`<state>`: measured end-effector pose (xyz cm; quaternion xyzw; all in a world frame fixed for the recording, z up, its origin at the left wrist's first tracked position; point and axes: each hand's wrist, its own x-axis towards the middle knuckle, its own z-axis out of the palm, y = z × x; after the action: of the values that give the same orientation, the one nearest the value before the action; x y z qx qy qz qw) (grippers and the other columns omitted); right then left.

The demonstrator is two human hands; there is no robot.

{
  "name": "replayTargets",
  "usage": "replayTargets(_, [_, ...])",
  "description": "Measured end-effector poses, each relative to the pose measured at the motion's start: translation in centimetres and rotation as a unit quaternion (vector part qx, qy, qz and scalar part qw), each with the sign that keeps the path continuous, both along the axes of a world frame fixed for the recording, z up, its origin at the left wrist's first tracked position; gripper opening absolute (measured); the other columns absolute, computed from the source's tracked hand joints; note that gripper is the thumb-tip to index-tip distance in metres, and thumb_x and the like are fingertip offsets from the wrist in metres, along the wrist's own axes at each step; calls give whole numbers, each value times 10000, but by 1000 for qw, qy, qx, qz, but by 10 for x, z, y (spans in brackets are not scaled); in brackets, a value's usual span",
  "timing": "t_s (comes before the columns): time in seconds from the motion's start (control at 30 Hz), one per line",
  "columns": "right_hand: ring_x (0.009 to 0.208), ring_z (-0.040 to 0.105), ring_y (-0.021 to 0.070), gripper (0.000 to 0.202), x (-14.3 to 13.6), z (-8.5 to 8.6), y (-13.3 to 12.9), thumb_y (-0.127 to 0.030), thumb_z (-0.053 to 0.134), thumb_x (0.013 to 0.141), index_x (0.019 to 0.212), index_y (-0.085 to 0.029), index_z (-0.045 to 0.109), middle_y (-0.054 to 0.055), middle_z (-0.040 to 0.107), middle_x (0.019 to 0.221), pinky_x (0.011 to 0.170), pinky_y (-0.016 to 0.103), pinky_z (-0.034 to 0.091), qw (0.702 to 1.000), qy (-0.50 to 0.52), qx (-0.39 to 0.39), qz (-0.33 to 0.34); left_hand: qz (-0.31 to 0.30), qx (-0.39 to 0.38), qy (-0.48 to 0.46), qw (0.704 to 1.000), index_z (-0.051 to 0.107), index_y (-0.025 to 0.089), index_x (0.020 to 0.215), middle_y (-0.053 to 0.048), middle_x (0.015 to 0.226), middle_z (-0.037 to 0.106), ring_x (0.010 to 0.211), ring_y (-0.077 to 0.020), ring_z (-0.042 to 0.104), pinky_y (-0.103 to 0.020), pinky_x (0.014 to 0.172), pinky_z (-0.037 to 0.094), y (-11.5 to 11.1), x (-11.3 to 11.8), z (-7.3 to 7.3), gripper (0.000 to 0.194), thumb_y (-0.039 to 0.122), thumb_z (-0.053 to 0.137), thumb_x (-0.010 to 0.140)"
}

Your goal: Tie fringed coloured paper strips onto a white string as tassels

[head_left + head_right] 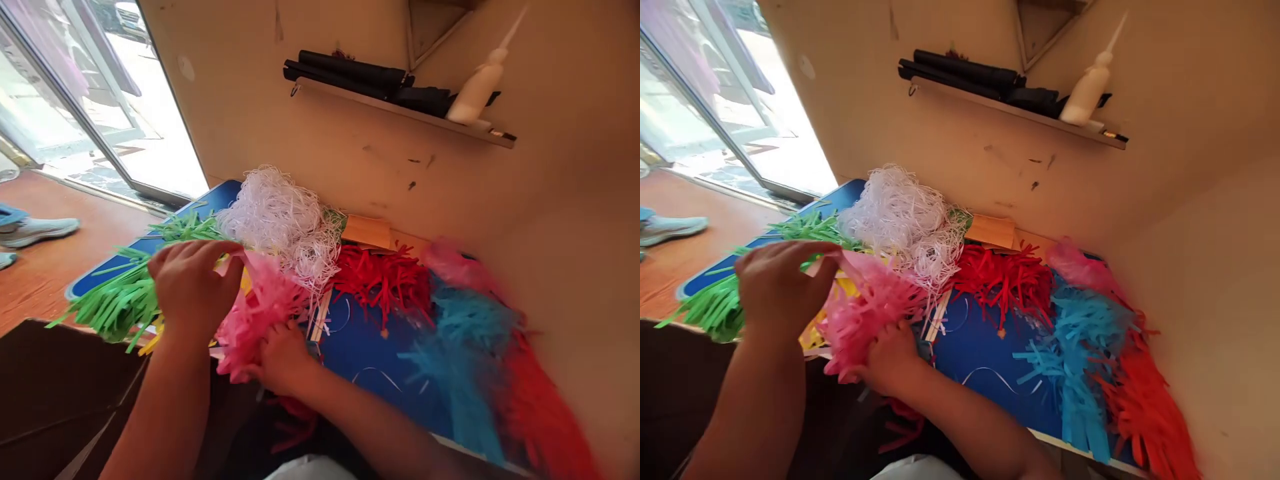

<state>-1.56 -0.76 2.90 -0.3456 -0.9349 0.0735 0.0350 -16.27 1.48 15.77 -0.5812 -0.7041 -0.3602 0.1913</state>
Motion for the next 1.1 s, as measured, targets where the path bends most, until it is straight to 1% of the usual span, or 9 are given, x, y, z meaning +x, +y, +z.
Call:
replayTargets(0.17, [938, 605, 258, 547, 4, 4, 0, -628, 478, 899, 937, -133, 708, 110, 712, 980, 884, 450, 429, 1000, 12, 5, 1, -73, 39, 37, 996, 724, 239, 891, -2, 796, 687, 909, -232, 662, -442, 966, 428, 22, 46, 56, 253, 360, 502, 882])
replayTargets(0.33, [1030, 574, 265, 318, 32, 21, -19, -464, 544, 919, 947, -178, 680, 86, 712, 1066, 976, 514, 342, 985, 163, 48, -20, -168, -8, 105, 980, 717, 262, 861, -4, 779, 733, 676, -180, 620, -376, 793, 473, 37, 57, 55, 160, 317, 567, 860])
replayTargets(0.47, [992, 612, 236, 318, 48, 32, -20, -461, 519, 930, 1117, -240, 651, 52, 734, 1029, 981, 486, 353, 933, 345, -64, -82, -187, 84, 72, 976, 713, 241, 866, 4, 830, 745, 736, -165, 635, -351, 781, 481, 27, 66, 61, 103, 259, 612, 861])
replayTargets(0.53, [919, 645, 214, 467, 52, 41, -12, -572, 495, 911, 1239, -253, 590, 59, 724, 1070, 883, 416, 442, 863, 462, -193, -67, -252, 130, 57, 957, 693, 232, 851, 14, 822, 733, 774, -154, 642, -349, 820, 484, 17, 80, 71, 82, 218, 614, 861])
replayTargets(0.73, [1057, 625, 268, 804, 74, 78, 19, -865, 397, 739, 1242, -259, 559, 97, 657, 1195, 804, 405, 518, 537, 695, -478, 28, -412, 152, 76, 895, 672, 256, 868, 18, 834, 737, 825, -172, 670, -417, 934, 439, -9, 114, 80, 109, 163, 627, 835])
replayTargets(0.87, [1116, 599, 275, 770, 106, 86, 33, -844, 270, 804, 1143, -231, 591, 108, 650, 1205, 869, 449, 512, 438, 746, -499, -63, -435, 119, 74, 890, 670, 267, 854, 36, 807, 751, 801, -162, 690, -429, 998, 386, -8, 113, 53, 121, 154, 631, 842])
replayTargets(0.97, [1131, 600, 280, 744, 122, 68, 37, -839, 290, 805, 1113, -235, 596, 100, 653, 1207, 910, 469, 494, 468, 739, -473, -107, -391, 106, 75, 911, 660, 247, 847, 17, 814, 758, 774, -163, 699, -408, 968, 400, 0, 105, 29, 114, 142, 617, 855])
replayTargets(1.03, [1126, 608, 294, 712, 121, 48, 34, -816, 403, 792, 1143, -228, 598, 102, 668, 1187, 939, 482, 472, 576, 667, -451, -142, -349, 105, 85, 927, 658, 235, 852, -6, 835, 762, 784, -184, 701, -401, 926, 417, 7, 101, 19, 88, 161, 611, 861])
replayTargets(1.1, [1170, 579, 301, 675, 108, 28, 27, -758, 487, 806, 1190, -215, 601, 110, 655, 1226, 1001, 486, 421, 727, 554, -372, -159, -321, 97, 98, 937, 657, 227, 856, -19, 838, 762, 795, -204, 700, -402, 896, 425, 14, 99, 15, 75, 191, 593, 876])
